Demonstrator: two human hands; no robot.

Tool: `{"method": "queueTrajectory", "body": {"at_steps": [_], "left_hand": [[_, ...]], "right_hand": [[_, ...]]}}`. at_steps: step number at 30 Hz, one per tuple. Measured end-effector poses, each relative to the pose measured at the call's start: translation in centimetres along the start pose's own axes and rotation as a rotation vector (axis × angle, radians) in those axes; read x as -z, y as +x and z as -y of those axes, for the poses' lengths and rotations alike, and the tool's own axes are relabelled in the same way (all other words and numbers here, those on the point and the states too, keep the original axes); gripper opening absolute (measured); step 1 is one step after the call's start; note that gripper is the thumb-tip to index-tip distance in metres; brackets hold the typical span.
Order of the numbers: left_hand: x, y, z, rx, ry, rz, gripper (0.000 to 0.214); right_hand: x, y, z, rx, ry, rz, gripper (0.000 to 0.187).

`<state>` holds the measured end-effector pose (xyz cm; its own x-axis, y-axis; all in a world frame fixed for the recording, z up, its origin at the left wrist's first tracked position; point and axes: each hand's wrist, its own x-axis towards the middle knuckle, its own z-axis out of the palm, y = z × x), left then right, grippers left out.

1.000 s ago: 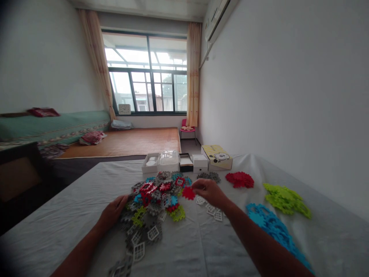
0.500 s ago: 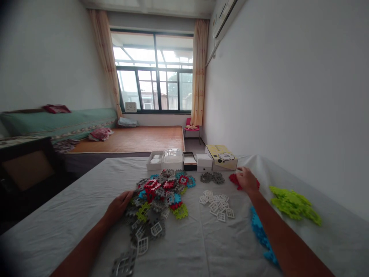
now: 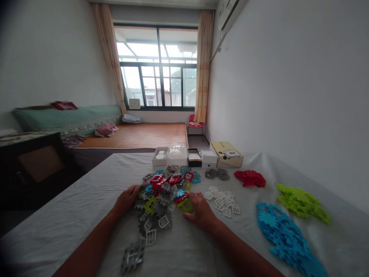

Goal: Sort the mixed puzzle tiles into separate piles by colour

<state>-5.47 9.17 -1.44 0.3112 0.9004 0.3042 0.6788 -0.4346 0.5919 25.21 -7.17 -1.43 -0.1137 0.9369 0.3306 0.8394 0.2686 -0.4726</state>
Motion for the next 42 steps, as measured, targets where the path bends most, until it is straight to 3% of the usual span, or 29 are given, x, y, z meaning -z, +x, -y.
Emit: {"method": "queueTrajectory", "body": {"at_steps": [4, 8, 14, 19, 22, 25, 27, 30, 32, 33, 36, 39, 42], "left_hand": [[0.0, 0.1, 0.1, 0.002, -0.009, 0.022, 0.046], [0.0, 0.2, 0.1, 0.024, 0.002, 0.032, 0.047], [0.1, 0.4, 0.2, 0.021, 0.007, 0.048, 0.048], [-0.1, 0.7, 0.8, 0.012, 0.011, 0.036, 0.047], [-0.1, 0.7, 0.9, 0.003, 0.015, 0.023, 0.046], [0.0, 0.8, 0.9, 0.002, 0.015, 0.017, 0.047], [-0.1, 0.9, 1.0, 0.009, 0.014, 0.012, 0.047], [-0.3, 1.1, 1.5, 0.02, 0.012, -0.004, 0.048], [-0.4, 1.3, 1.8, 0.016, 0.011, -0.005, 0.049], [-0.4, 1.3, 1.9, 0.013, 0.013, -0.002, 0.049], [-0.3, 1.2, 1.7, 0.007, 0.028, 0.009, 0.049], [-0.2, 0.8, 1.1, -0.002, 0.031, 0.014, 0.048], [-0.1, 0.6, 0.6, -0.003, 0.024, 0.008, 0.047]], "right_hand": [[1.0, -0.3, 0.7, 0.131, 0.02, -0.019, 0.076], [1.7, -0.4, 1.8, 0.237, 0.069, 0.042, 0.073], [2.2, -1.0, 2.8, 0.293, 0.276, 0.112, 0.063], [2.1, -0.8, 2.8, 0.162, 0.276, 0.08, 0.024], [3.7, -0.4, 2.1, -0.034, 0.169, -0.037, 0.033], [7.3, -0.7, 0.0, -0.136, 0.12, -0.149, 0.035], [10.4, -1.7, -3.0, -0.185, 0.061, -0.261, 0.034], [15.3, -4.8, -9.7, -0.37, -0.057, -0.426, 0.031], [18.2, -7.8, -14.8, -0.676, -0.203, -0.504, 0.033], [19.4, -9.4, -17.2, -0.754, -0.235, -0.532, 0.036], [22.0, -13.2, -22.3, -0.865, -0.433, -0.554, 0.031], [22.7, -13.8, -23.2, -0.861, -0.593, -0.549, 0.035], [21.0, -10.7, -19.4, -0.669, -0.57, -0.5, 0.037]]}}
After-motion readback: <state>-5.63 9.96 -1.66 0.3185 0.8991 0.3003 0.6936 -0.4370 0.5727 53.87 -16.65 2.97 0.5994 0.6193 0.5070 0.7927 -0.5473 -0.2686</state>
